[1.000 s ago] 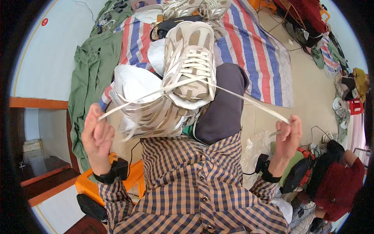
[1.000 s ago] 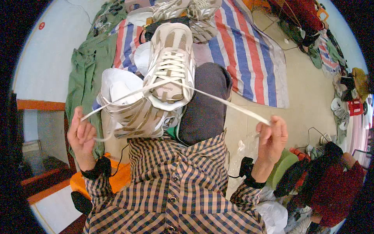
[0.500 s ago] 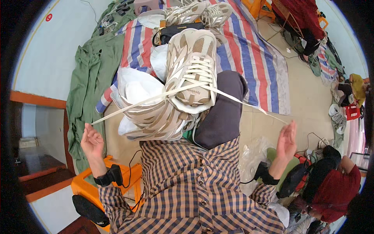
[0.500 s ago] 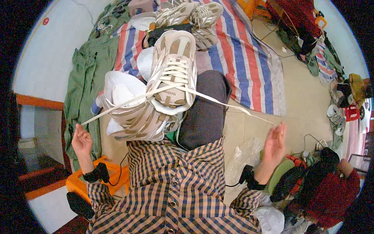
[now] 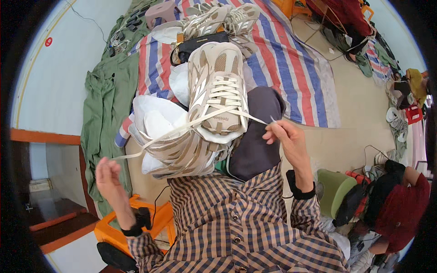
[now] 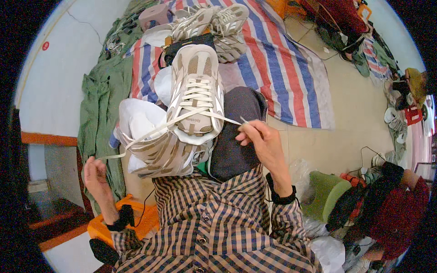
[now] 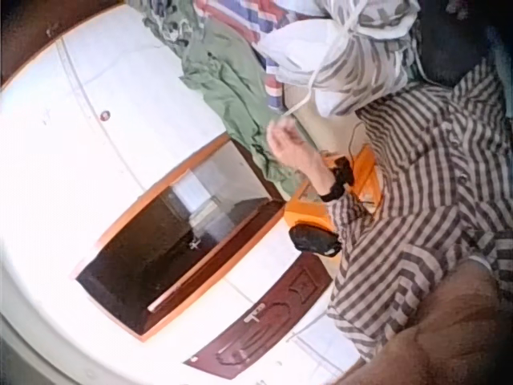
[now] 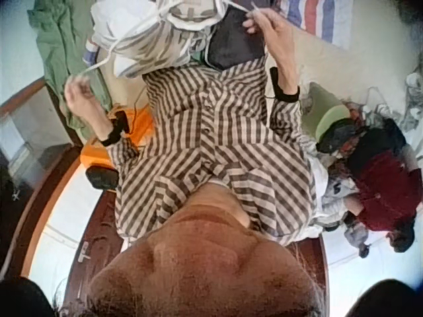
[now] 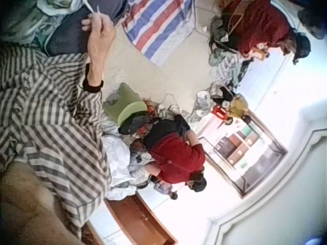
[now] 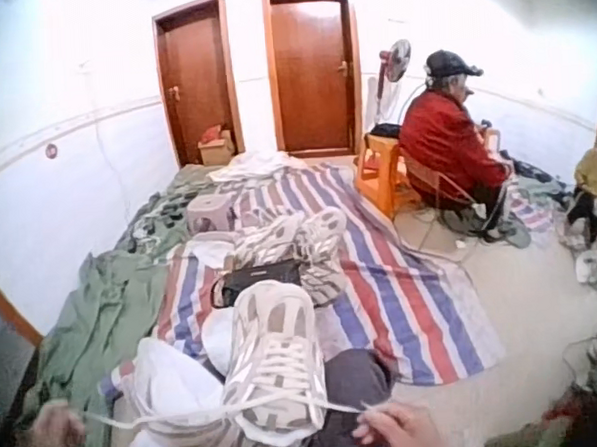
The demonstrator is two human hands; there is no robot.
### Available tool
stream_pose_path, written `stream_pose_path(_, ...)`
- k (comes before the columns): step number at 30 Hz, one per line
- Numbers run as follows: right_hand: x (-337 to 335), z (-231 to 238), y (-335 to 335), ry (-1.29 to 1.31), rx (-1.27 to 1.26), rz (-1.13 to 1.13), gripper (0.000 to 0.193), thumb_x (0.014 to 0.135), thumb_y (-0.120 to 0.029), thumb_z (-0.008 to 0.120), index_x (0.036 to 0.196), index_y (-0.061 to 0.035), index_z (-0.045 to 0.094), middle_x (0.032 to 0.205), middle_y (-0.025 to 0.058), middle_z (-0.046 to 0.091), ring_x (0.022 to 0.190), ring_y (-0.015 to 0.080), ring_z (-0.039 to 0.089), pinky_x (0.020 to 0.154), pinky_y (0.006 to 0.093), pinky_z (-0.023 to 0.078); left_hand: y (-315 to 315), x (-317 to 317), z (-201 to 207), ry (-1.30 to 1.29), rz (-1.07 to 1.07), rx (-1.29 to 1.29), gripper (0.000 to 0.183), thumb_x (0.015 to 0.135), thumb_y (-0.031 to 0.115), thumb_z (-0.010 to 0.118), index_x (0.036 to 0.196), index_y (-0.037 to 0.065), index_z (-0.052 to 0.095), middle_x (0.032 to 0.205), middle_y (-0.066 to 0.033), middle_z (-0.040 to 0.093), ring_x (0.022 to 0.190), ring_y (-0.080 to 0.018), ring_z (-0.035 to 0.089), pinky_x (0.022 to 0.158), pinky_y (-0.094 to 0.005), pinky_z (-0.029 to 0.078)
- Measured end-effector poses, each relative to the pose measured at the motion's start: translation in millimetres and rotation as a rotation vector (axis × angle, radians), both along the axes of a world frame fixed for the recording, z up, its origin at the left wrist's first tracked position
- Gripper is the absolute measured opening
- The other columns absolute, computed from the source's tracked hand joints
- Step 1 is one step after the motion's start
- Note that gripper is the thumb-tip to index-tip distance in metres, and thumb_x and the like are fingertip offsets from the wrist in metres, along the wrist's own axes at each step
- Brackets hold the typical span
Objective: The recorder is lacing and tying the laces of multiple white and beige sneakers.
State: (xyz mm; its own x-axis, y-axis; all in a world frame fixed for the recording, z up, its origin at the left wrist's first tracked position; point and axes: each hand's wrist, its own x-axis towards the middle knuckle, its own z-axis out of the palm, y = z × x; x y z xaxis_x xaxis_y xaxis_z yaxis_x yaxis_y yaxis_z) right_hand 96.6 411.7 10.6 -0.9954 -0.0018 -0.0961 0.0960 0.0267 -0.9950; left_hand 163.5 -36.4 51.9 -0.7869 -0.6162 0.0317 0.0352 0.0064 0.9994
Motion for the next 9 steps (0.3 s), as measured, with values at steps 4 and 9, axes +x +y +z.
stream_pose_path(4, -23, 14, -17, 0.018, -0.057, 0.108, 0.032, 0.096, -0.024, 0.051, 0.075, -0.0020, 0.059, 0.061, -0.0001, 0.055, 0.054, 0.0053, 0.048, 0.052, 0.0201, 0.039, 91, -14, 14, -0.109, -0.337, -0.735, 0.011, 0.091, 0.006, 0.057, 0.099, 0.002, 0.063, 0.101, -0.0071, 0.061, 0.089, -0.0168, 0.059, 0.079, -0.0277, 0.047)
stream_pose_path(9, -43, 11, -30, -0.142, -0.171, 0.283, 0.038, 0.097, -0.032, 0.050, 0.068, -0.0078, 0.056, 0.057, -0.0033, 0.050, 0.052, 0.0034, 0.047, 0.050, 0.0186, 0.034, 165, -42, 29, 0.058, -0.586, -1.017, 0.009, 0.089, 0.007, 0.061, 0.096, 0.003, 0.064, 0.120, -0.0108, 0.057, 0.101, -0.0254, 0.059, 0.091, -0.0294, 0.042)
